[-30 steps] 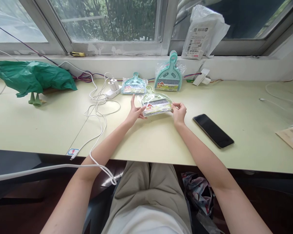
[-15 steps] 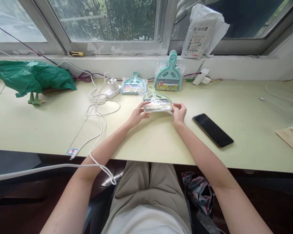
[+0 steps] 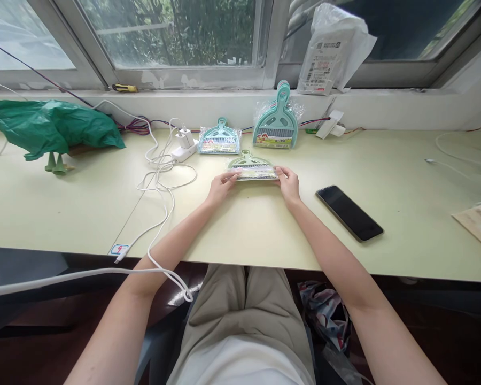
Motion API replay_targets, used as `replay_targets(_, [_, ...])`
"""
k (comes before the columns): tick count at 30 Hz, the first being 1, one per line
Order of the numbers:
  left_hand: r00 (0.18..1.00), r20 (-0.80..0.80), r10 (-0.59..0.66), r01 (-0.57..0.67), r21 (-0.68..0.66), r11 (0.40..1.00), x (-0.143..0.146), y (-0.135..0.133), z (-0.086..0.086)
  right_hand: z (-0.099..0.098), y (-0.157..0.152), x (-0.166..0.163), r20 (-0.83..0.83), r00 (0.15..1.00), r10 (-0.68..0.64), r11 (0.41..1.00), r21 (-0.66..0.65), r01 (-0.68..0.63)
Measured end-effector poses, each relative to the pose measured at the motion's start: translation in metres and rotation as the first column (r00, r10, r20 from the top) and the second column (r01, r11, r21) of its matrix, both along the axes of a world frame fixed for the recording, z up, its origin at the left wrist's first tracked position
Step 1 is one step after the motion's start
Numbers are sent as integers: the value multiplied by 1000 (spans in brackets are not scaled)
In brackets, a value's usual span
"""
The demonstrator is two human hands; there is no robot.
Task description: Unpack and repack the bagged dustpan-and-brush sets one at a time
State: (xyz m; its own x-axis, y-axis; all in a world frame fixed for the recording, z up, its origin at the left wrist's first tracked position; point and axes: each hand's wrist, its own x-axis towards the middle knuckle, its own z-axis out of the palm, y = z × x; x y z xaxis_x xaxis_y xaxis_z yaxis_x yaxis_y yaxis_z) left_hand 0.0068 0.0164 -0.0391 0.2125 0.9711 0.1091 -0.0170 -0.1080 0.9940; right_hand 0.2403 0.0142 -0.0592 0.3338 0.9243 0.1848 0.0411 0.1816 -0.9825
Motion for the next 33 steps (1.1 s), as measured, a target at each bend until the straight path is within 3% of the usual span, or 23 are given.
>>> replay_targets(6, [998, 34, 49, -48, -32, 998, -2, 1, -1, 1, 2, 6, 120, 978, 172, 985, -11, -172])
replay_targets(15, [997, -8, 76, -77, -45, 996, 0, 1, 0, -12, 9, 11, 189, 980, 64, 996, -72, -51])
replay_targets(23, [985, 92, 147, -141, -71, 987, 3, 2, -5, -4, 4, 3, 222, 975, 2, 998, -57, 11])
replay_targets(29, [985, 87, 147, -141, -77, 987, 0, -1, 3, 0, 2, 0, 205, 979, -9, 1000, 6, 8])
replay_targets(33, [984, 59, 169, -157, -161, 974, -3, 0, 8, 5, -2, -2, 214, 977, -8, 999, 42, -1])
